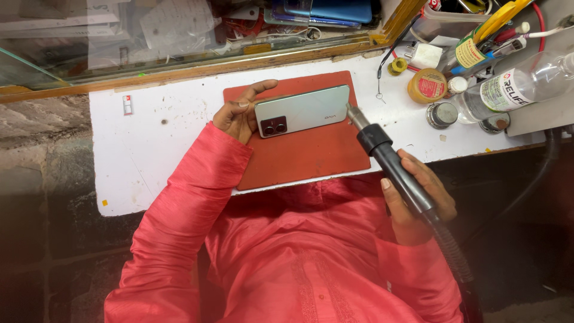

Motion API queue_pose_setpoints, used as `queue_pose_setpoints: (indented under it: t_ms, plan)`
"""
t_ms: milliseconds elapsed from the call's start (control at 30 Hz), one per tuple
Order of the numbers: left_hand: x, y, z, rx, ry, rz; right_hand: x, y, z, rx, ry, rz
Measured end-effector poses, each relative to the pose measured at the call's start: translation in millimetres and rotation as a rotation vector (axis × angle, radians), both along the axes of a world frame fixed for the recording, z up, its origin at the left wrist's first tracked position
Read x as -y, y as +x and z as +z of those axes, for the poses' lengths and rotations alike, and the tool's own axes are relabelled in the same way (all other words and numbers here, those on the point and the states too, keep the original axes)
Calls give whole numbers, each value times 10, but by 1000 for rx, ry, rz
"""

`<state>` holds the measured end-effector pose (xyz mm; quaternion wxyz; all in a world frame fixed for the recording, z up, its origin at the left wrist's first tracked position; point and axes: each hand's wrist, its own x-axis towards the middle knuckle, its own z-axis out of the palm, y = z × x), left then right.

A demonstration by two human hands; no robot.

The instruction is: The person heats the back edge of a smartphone with a heat gun, rotating the phone to warm all sides, then sets the heat gun aside and pries the back cover away from the phone body by hand, separating the cover from the frame on the work mat.

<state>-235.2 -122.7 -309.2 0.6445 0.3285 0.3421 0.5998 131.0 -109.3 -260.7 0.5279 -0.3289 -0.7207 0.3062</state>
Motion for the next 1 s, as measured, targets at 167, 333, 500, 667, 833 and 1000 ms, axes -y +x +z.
queue_pose_setpoints:
  t_ms: [167,333,500,667,833,1000]
  plan:
    - [13,16,28,-33,-24,15,-119,-52,57,-22,73,16]
    - [22,14,55,-51,-27,14,-71,-142,98,-15,72,13]
    - [17,11,48,-52,-20,15,-6,-252,167,-15,21,125]
    - [8,-9,5,-19,2,1,134,-421,211,11,-1,160]
    - [3,-15,-36,10,51,-12,229,-533,265,42,-9,237]
    - [-6,-32,-60,42,21,-20,268,-694,260,4,30,293]
